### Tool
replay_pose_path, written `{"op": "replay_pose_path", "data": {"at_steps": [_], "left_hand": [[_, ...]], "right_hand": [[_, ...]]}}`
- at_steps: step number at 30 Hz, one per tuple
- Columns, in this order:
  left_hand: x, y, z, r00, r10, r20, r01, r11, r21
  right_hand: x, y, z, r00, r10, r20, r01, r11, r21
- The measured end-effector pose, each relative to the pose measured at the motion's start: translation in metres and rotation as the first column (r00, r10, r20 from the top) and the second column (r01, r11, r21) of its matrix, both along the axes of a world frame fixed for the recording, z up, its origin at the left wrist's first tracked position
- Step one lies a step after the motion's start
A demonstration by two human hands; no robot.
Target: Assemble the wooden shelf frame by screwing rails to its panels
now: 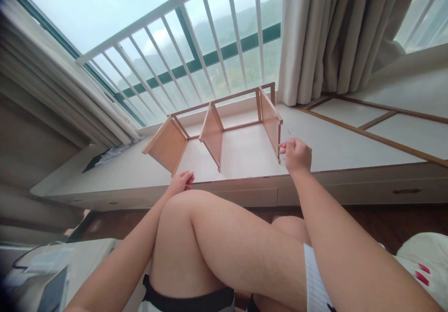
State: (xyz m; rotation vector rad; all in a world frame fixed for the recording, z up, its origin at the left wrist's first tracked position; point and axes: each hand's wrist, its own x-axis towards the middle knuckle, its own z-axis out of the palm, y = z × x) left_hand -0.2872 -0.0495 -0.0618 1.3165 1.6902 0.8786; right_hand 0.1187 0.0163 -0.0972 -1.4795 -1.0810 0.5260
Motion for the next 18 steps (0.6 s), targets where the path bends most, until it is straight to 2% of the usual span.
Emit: {"op": "replay_pose_path", "data": {"at_steps": [3,6,8,11,14,18], "left_hand": [[-0.009,-0.034,0.000,0.996,0.069,0.062,-0.070,0.997,0.020],[-0.011,-0.072,0.011,0.985,0.141,0.099,-0.148,0.986,0.071],[-0.007,-0.098,0.024,0.988,0.120,0.097,-0.132,0.983,0.129],[0.005,-0.133,0.043,0.999,0.038,0.027,-0.042,0.982,0.182],[0.013,-0.153,0.054,1.000,0.006,0.004,-0.006,0.988,0.156],[0.013,-0.160,0.056,1.000,0.013,-0.007,-0.012,0.994,0.111]], "right_hand": [[0.000,-0.004,-0.003,1.000,0.009,0.013,-0.008,1.000,-0.026],[-0.001,-0.008,-0.003,1.000,0.022,0.014,-0.022,0.999,-0.037],[-0.002,-0.011,-0.002,1.000,0.019,0.013,-0.018,0.999,-0.039],[-0.004,-0.013,-0.002,1.000,0.014,0.017,-0.013,0.999,-0.038],[-0.007,-0.014,-0.004,1.000,0.029,0.009,-0.029,0.999,-0.016],[-0.011,-0.014,-0.006,0.998,0.061,0.003,-0.062,0.998,0.016]]}}
